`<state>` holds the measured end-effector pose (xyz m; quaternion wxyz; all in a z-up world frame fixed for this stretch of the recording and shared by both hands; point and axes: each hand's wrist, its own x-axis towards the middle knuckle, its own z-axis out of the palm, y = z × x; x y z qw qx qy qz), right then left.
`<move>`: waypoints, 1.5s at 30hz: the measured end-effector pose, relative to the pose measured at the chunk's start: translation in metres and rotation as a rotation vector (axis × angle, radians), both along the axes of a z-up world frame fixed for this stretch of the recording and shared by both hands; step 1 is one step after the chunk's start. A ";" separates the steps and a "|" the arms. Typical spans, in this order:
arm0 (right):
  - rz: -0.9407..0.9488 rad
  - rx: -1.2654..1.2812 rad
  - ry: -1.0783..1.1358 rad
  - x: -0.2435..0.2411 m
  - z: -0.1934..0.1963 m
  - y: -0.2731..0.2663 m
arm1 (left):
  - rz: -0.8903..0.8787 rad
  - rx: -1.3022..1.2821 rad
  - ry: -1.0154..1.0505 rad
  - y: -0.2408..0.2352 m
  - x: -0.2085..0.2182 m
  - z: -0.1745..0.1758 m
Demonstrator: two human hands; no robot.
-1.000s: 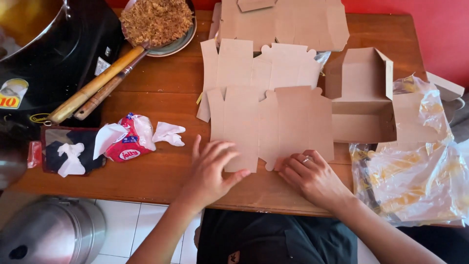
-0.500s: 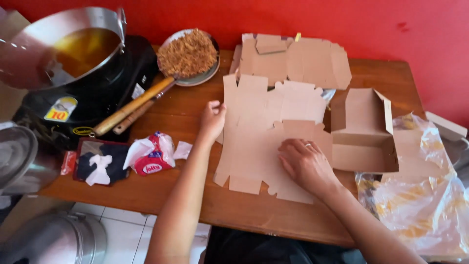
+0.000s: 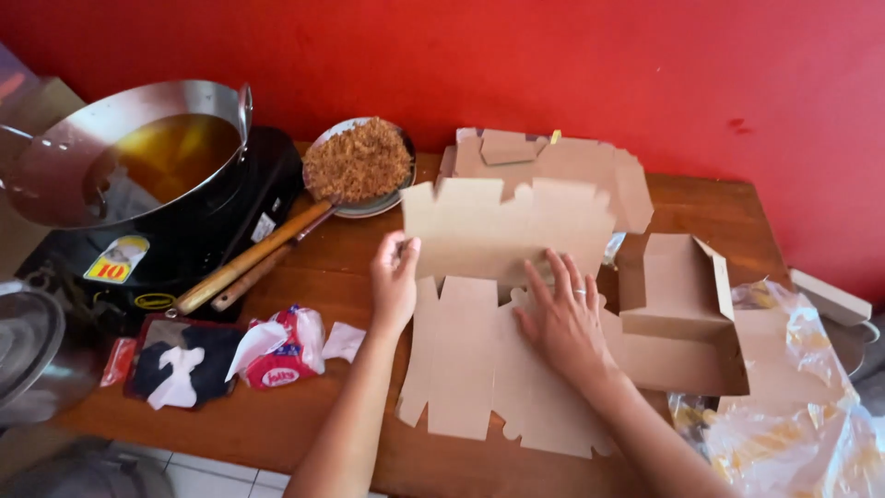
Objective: The person assembles flat cardboard box blanks into small rectangular boxes by hand. They fold the side flaps, tuck the tabs into slots, and press the seams to form the box shape. The process is repeated for a second box.
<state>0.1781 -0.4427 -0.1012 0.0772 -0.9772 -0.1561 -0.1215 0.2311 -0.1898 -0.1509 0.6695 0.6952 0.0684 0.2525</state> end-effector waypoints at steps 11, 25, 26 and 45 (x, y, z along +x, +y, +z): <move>-0.051 -0.048 0.015 0.079 0.000 -0.029 | -0.043 -0.048 -0.035 -0.041 0.183 0.021; 0.431 0.036 0.010 -0.029 0.058 -0.059 | -0.518 0.783 0.002 -0.014 -0.121 0.056; 0.317 0.039 -0.013 -0.043 0.062 -0.070 | -0.509 0.871 0.014 -0.010 -0.142 0.053; 0.083 0.104 -0.476 -0.080 0.015 -0.181 | -0.421 1.286 -0.326 -0.031 -0.204 0.031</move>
